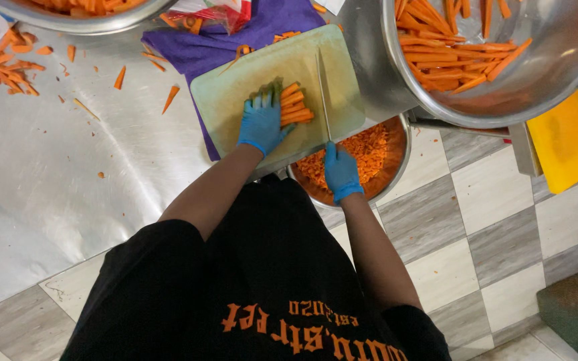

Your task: The person cuts carrot sticks into small diced pieces on a cutting board using a knife, then sweeps the diced carrots into a bowl below the board. They take more carrot sticks from a large bowl and repeat the cutting and transferring cycle throughout the clip.

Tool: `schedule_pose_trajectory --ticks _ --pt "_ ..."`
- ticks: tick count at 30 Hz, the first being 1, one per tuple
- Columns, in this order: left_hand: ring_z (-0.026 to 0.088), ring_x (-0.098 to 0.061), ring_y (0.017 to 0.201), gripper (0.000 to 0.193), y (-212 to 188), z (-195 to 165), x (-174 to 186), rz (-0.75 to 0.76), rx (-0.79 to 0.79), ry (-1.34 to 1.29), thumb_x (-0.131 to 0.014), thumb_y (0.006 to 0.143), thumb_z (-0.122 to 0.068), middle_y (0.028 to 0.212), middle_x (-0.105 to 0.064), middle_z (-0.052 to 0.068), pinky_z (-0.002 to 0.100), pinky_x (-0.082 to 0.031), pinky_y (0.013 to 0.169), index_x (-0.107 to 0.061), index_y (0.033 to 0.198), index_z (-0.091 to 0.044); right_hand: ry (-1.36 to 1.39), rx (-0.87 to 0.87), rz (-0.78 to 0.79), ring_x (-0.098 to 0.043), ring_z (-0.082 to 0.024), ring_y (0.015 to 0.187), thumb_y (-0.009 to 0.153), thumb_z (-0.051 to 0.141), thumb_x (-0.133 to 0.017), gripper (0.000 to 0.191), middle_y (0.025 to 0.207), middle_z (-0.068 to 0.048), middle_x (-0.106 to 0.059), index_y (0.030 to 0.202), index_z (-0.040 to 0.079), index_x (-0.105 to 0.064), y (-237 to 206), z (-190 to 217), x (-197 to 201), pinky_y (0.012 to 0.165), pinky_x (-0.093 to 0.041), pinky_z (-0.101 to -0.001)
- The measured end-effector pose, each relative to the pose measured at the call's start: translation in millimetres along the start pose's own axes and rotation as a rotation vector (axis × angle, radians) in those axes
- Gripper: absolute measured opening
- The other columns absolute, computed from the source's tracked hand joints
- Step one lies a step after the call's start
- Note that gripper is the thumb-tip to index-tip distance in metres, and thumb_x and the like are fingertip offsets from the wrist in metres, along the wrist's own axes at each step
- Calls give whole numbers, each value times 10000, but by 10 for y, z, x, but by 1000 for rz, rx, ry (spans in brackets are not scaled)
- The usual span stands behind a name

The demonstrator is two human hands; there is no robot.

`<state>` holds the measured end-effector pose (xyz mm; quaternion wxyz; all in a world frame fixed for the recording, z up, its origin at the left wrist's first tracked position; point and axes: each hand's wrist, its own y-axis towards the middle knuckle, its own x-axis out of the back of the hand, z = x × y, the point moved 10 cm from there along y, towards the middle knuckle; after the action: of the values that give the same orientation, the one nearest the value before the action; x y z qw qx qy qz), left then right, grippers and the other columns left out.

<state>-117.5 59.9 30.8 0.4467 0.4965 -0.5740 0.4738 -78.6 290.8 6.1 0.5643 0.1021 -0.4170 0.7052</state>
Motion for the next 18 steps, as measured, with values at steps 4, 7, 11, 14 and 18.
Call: schedule_pose_trajectory --ticks 4,7,11,14,18 --pt "388 -486 1223 1215 -13 28 63 117 95 -106 -720 690 -715 1446 -465 241 489 -406 973 -324 1552 42 -92 52 37 -670 -448 890 1074 404 -456 472 918 -247 -706 961 -6 -660 116 20 -48 793 -511 -516" --pt "389 -561 1139 810 -44 276 328 -42 146 -209 -718 847 -550 1344 -557 234 499 -466 908 -513 1388 17 -227 222 21 -637 -488 940 1087 387 -472 459 969 -280 -689 967 -9 -672 118 143 -119 806 -493 -546" --pt "376 -648 1023 391 -95 727 248 -45 288 -333 -725 881 -325 1111 -666 176 506 -538 824 -667 1166 -63 -135 253 46 -653 -470 902 1065 378 -471 450 949 -278 -695 998 -17 -674 62 177 -170 794 -502 -526" --pt "358 -662 972 301 -31 715 213 -102 182 -356 -726 893 -269 1043 -694 147 497 -551 805 -695 1130 -85 -7 54 102 -695 -419 867 1048 398 -460 468 889 -240 -712 962 -13 -667 92 42 -199 788 -525 -484" --pt "360 -665 960 234 123 601 289 -178 58 -358 -720 866 -240 1027 -701 147 492 -551 815 -704 1042 -85 -66 121 151 -675 -433 891 1051 386 -467 450 912 -240 -708 990 -11 -670 107 207 -175 802 -520 -488"
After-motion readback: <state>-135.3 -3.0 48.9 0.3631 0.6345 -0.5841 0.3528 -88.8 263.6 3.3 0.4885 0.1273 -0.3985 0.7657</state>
